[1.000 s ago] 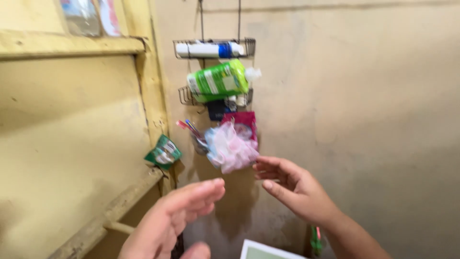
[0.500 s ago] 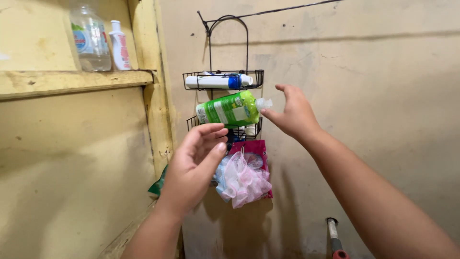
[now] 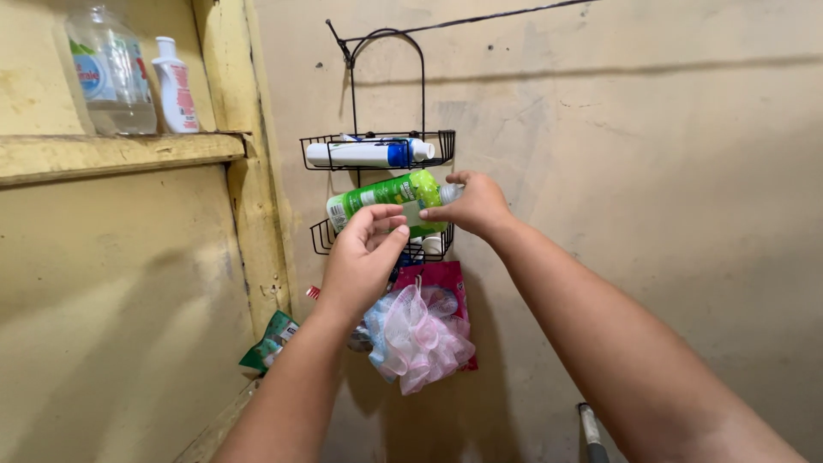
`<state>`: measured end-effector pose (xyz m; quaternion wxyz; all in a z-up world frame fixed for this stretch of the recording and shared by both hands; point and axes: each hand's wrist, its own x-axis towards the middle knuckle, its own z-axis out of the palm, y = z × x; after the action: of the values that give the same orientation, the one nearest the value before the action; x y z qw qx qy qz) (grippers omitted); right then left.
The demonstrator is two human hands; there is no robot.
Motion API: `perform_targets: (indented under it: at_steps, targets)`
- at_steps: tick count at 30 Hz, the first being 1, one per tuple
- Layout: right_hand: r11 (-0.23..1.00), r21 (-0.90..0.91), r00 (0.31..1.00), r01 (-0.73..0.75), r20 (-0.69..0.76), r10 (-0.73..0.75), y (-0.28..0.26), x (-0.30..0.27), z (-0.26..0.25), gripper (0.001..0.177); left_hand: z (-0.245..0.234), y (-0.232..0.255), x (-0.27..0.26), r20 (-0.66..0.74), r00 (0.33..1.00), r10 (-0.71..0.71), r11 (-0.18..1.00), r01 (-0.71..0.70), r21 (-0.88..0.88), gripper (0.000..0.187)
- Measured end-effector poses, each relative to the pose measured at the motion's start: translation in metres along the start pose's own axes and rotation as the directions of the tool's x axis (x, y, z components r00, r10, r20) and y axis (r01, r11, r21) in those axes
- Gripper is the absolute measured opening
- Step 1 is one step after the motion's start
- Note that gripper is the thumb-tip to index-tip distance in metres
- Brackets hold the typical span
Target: Washing a small sponge with soap in a bowl at a sink.
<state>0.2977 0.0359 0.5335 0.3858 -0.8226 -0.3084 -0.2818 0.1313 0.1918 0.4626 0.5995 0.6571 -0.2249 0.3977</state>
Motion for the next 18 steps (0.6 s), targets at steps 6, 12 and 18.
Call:
perform_targets:
  at_steps: [6,12,18]
  targets:
    - [0.997,0.068,0.999,-0.029,-0.022,0.031,-0.013,-0.017,0.003,0.070,-0.006,-0.019,-0.001,-0.018,0.999,-0.026,1.000,0.026,-0.004,0.033]
    - [0.992,0.080,0.989,0.099,-0.119,-0.089,-0.003,-0.020,0.006,0.065,-0.025,-0.036,0.002,-0.057,0.998,-0.026,0.999,0.028,0.035,0.033]
    - [0.980,0.144,0.981,0.139,-0.159,-0.115,-0.019,-0.024,-0.005,0.062,-0.038,-0.042,0.008,-0.106,0.994,-0.030,0.991,0.043,0.125,0.034]
